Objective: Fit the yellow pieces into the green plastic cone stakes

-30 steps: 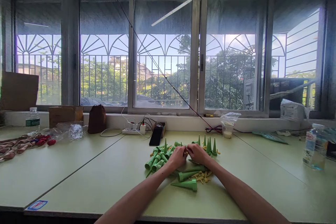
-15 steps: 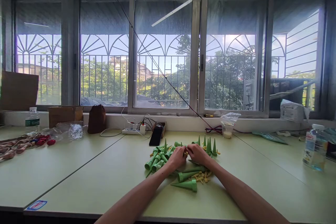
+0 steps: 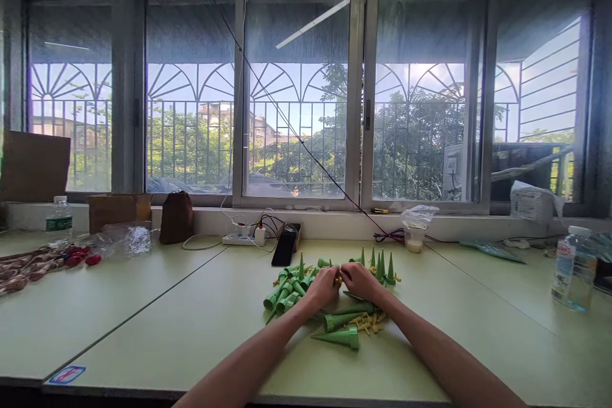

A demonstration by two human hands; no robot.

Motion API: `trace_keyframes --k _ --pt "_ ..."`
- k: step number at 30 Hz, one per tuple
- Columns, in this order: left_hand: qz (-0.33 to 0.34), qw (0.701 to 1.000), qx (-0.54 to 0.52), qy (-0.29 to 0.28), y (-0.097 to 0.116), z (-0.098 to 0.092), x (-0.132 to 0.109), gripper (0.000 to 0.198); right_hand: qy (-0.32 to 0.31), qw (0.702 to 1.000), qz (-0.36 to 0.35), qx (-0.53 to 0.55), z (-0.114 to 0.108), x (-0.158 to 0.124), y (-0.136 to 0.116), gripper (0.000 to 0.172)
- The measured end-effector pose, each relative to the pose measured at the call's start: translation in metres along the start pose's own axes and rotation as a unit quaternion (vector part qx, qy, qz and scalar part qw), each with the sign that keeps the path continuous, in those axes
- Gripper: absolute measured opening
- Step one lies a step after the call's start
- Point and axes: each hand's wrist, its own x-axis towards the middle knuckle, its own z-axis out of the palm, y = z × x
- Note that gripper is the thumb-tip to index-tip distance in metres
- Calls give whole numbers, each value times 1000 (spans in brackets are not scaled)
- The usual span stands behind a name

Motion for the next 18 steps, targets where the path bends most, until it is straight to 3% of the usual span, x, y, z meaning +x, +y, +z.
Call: trace_keyframes --k 18 --pt "7 1000 5 2 -2 3 0 15 5 1000 -7 5 5 1 4 23"
